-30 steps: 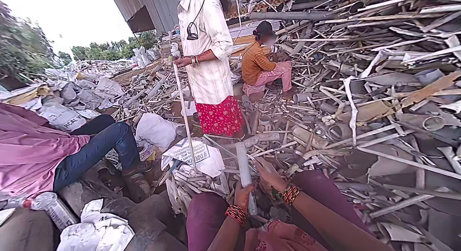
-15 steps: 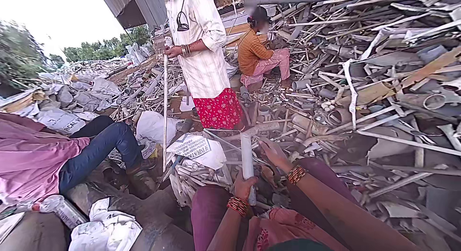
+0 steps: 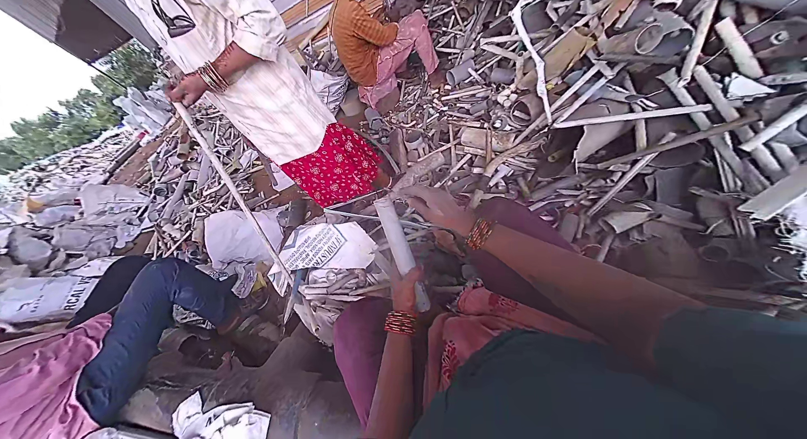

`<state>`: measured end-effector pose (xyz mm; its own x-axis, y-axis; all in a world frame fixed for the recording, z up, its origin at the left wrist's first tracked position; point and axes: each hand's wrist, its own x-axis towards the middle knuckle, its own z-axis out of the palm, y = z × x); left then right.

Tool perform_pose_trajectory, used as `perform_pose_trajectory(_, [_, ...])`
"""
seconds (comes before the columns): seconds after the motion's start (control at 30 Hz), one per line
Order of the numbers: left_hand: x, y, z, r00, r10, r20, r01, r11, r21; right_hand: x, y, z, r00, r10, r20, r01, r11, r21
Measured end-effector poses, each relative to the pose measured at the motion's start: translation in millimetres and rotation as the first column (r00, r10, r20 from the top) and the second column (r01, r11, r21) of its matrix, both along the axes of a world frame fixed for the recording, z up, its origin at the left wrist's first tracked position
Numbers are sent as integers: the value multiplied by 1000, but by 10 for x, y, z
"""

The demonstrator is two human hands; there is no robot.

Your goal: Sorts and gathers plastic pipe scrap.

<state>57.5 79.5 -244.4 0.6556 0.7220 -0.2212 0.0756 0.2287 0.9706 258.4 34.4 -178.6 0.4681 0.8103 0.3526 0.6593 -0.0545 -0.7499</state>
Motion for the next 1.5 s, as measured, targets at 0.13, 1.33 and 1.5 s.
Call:
perform_pose_trajectory(0.13, [9,-18,-27,1000,-11,-29,12,999,38,-8,-15,4,998,0,55,-1,1000,4])
perform_pose_trajectory(1.33, [11,65,-136,998,34,-49,-34,999,19,-213,40,-17,1000,9,30,1,943,-333])
perform_pose_trajectory(1.5, [13,60,-129,998,39,-49,-38,999,19,-238,39,6,1000,12,-2,-12,926,-377])
